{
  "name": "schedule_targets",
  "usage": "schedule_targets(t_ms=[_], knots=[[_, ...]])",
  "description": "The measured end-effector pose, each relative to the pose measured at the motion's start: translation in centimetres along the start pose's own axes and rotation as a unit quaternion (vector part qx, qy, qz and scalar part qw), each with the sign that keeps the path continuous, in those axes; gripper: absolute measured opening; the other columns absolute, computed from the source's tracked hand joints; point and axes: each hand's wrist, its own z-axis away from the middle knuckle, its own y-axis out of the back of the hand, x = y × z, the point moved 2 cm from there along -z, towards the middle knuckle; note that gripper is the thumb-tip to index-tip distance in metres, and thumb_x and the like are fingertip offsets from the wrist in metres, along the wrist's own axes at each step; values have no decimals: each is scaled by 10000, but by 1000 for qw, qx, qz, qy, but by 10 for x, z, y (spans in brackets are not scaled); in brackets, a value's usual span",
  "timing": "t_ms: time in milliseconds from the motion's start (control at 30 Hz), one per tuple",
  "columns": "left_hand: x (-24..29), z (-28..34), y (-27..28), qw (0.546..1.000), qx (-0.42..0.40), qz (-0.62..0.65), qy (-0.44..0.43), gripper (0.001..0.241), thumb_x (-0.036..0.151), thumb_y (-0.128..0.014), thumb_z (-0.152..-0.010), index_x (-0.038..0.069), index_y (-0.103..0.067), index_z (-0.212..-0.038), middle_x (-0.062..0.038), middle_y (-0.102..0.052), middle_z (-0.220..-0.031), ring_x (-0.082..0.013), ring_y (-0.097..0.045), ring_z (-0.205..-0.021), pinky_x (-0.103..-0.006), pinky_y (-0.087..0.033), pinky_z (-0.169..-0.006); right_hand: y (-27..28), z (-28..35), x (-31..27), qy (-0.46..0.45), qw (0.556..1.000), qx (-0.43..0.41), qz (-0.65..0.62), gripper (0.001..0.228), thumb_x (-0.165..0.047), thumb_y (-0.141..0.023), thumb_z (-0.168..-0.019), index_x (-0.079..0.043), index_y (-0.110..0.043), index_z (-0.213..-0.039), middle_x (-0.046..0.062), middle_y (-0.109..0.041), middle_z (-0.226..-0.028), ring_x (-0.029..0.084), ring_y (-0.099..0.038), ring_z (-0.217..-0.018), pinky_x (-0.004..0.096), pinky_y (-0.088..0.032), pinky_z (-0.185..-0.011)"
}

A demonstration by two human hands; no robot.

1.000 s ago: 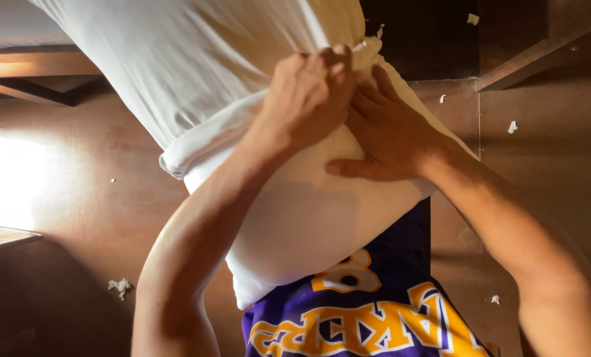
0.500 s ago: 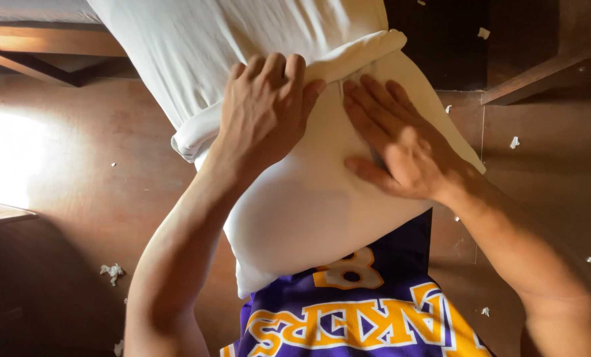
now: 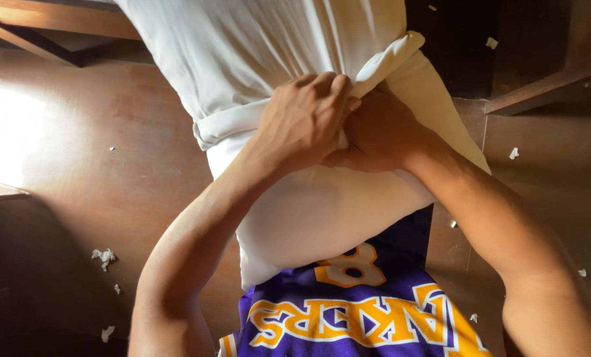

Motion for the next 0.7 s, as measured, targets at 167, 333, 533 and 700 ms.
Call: schedule_targets(t_ms=[167,333,533,700], knots=[[-12,22,45,995,40,-62,72,140,182,-627,-1049,49,-652,-1084,-88,-554,-960,-238,-496,-849,-378,-424,-758,28,13,-25,71,992,105,-17,856,-528,-523,-989,171,-450,-1478,345,-459,-1544,487,-346,-1477,602,-153,-1242],[-21,46,52,989,51,-59,123,241,220,-644,-1053,14,-581,-946,-115,-576,-843,-294,-571,-742,-415,-452,-764,36,25,-48,119,985,120,22,737,-476,-542,-999,186,-586,-1320,352,-585,-1410,470,-531,-1377,558,-329,-1200],[-9,40,23,993,25,7,115,272,236,-554,-1065,42,-523,-877,-61,-536,-728,-216,-540,-573,-383,-481,-644,-3,10,-28,89,994,19,53,1067,-794,-326,-927,127,-480,-1443,339,-493,-1490,484,-399,-1431,585,-178,-1231],[9,36,17,996,24,1,88,326,288,-519,-1077,44,-543,-863,-55,-553,-724,-193,-545,-564,-363,-477,-612,-12,-9,-24,8,999,-17,41,718,-740,-553,-931,-52,-652,-749,118,-677,-666,347,-598,-563,438,-503,-688]])
